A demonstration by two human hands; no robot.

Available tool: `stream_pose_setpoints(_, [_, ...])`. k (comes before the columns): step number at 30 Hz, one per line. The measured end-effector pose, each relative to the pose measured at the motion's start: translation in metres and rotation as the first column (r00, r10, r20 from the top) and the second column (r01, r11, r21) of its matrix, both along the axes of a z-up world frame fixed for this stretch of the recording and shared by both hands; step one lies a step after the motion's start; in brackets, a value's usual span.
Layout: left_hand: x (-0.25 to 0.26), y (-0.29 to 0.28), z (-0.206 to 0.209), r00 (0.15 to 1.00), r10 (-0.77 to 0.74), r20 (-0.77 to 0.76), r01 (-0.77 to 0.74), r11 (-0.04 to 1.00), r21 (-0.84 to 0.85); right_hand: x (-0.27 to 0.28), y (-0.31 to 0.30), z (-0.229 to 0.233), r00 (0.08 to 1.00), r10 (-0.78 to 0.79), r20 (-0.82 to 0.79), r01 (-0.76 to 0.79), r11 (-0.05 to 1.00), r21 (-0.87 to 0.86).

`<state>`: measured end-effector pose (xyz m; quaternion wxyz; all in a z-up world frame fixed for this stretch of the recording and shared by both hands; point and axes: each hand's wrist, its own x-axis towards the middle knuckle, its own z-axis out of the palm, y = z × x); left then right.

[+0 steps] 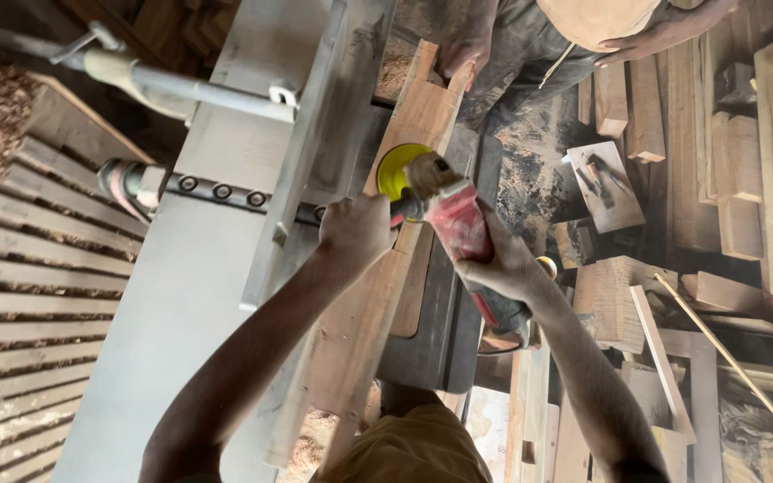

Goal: The person uses a handheld angle grinder with a sanding disc to smooth the surface of a wooden plank. The person moves the tool along the length of the plank, generating sawdust, while another person stands nearby.

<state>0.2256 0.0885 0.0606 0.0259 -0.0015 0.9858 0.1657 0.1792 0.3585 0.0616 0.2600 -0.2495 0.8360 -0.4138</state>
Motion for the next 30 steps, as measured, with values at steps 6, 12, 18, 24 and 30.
stream_pose_setpoints(6, [-0.116,-0.003,-0.021,0.988,-0.028,0.151,0.028,1.000,0.004,-0.088,-0.008,-0.002,1.000,0.026,0.009,-0.025,0.994,-0.102])
stream_pose_setpoints(12, [-0.204,-0.039,-0.032,0.990,-0.012,0.140,0.016,1.000,-0.024,-0.168,-0.048,-0.002,0.992,-0.020,0.129,0.024,0.999,-0.032])
stream_pose_setpoints(18, [-0.236,-0.059,-0.040,0.993,-0.009,0.118,0.011,1.000,-0.015,-0.210,-0.055,-0.023,0.998,0.013,-0.068,-0.014,1.000,-0.022])
stream_pose_setpoints(24, [-0.210,-0.058,-0.048,0.979,0.000,0.205,-0.002,1.000,0.011,-0.188,-0.055,-0.027,1.000,0.013,0.026,-0.014,0.999,0.029])
stream_pose_setpoints(30, [-0.138,-0.050,-0.037,0.943,-0.011,0.333,-0.004,0.999,0.047,-0.114,-0.058,-0.008,0.989,-0.047,0.143,0.030,0.993,0.114])
